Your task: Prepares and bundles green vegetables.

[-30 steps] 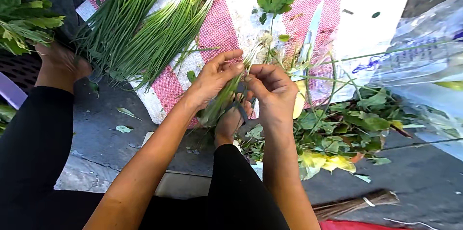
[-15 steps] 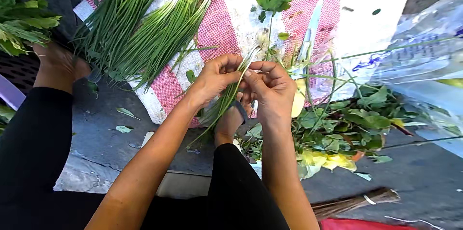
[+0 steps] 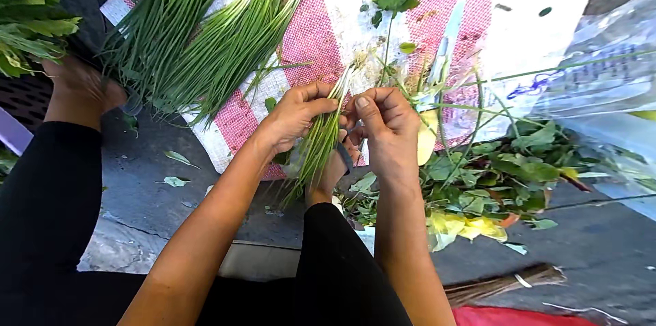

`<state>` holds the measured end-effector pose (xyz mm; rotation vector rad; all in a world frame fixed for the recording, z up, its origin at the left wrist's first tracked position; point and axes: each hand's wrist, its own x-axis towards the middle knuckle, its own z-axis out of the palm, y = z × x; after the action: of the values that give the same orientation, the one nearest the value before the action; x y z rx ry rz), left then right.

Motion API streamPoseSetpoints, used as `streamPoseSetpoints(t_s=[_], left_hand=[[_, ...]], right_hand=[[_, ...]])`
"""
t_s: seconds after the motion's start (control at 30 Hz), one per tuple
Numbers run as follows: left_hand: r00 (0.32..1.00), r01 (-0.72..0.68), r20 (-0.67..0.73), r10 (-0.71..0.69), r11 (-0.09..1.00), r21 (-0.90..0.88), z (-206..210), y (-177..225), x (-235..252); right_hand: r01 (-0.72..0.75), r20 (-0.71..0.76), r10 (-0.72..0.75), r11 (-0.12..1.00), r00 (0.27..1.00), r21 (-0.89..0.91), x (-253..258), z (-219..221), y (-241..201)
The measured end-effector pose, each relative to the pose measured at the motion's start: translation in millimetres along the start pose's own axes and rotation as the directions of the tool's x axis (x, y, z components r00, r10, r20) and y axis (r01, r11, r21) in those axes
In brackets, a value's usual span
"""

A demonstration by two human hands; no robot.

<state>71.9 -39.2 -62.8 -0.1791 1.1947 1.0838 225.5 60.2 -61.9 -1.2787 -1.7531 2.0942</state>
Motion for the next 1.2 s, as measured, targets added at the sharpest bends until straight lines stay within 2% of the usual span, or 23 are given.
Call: streamPoseSetpoints(t_s=[0.07, 0.17, 0.27, 0.33, 0.43, 0.57, 0.7, 0.8, 0.87, 0.9, 0.93, 1.0, 1.1, 1.2], left_hand=[[1.0, -0.003, -0.009, 0.002, 0.999, -0.05, 0.1, -1.5, -0.8], [0.995, -0.051, -0.083, 0.045, 0.997, -0.065, 1.8, -3.4, -1.0], [0.99, -0.083, -0.115, 0.082, 0.997, -0.006, 4.7, -2.2, -2.4], [0.99, -0.104, -0.095, 0.105, 0.995, 0.014, 4.5, -2.2, -4.3], [0.995, -0.092, -0.045, 0.093, 0.996, 0.015, 3.0, -1.2, -6.0], [1.0, -0.02, -0.004, 0.02, 0.997, -0.068, -0.5, -1.0, -5.1], [1.0, 0.021, 0.0, -0.021, 0.996, -0.085, -0.7, -0.7, -4.3], [0.999, 0.029, -0.015, -0.029, 0.999, -0.02, 2.6, 0.0, -2.8], [0.999, 0.039, -0.028, -0.038, 0.999, 0.034, 5.7, 0.8, -2.2], [0.999, 0.035, -0.026, -0.034, 0.997, 0.071, 6.9, 1.4, -2.3], [1.0, 0.02, -0.015, -0.019, 0.993, 0.117, 7.5, 1.4, -2.6], [0.998, -0.057, 0.034, 0.051, 0.978, 0.202, 7.5, -1.6, -2.7], [0.982, -0.185, 0.093, 0.165, 0.94, 0.287, 6.1, -4.8, -2.1], [0.973, -0.215, 0.154, 0.172, 0.918, 0.333, 0.7, -2.1, -2.8]], right_hand=[[0.004, -0.021, -0.004, 1.0, 1.0, 0.029, -1.4, 2.7, -0.7], [0.019, -0.012, -0.02, 0.998, 1.0, -0.056, -4.5, 7.2, -3.9], [-0.083, -0.051, 0.084, 0.996, 0.995, 0.021, -3.9, 10.7, -5.4], [-0.189, 0.02, 0.188, 0.97, 0.982, 0.154, -4.8, 8.6, -7.3], [-0.281, 0.159, 0.241, 0.902, 0.957, 0.327, -4.6, 2.7, -6.2], [-0.317, 0.246, 0.232, 0.859, 0.941, 0.403, -5.9, -4.1, -7.3], [-0.292, 0.23, 0.215, 0.874, 0.949, 0.389, -5.8, -8.7, -8.0], [-0.203, 0.157, 0.168, 0.948, 0.973, 0.245, -3.9, -9.7, -3.0], [-0.091, 0.098, 0.089, 0.996, 0.991, 0.023, -3.7, -9.5, -3.1], [-0.026, 0.076, 0.038, 0.988, 0.996, -0.15, -4.5, -9.8, -5.0], [0.031, 0.069, -0.009, 0.948, 0.998, -0.318, -5.7, -10.4, -7.4], [0.118, 0.08, -0.089, 0.85, 0.993, -0.514, -6.7, -9.8, -12.3], [0.209, 0.134, -0.16, 0.759, 0.978, -0.617, -5.2, -9.2, -16.3], [0.294, 0.218, -0.198, 0.673, 0.956, -0.678, -2.7, -13.1, -14.5]])
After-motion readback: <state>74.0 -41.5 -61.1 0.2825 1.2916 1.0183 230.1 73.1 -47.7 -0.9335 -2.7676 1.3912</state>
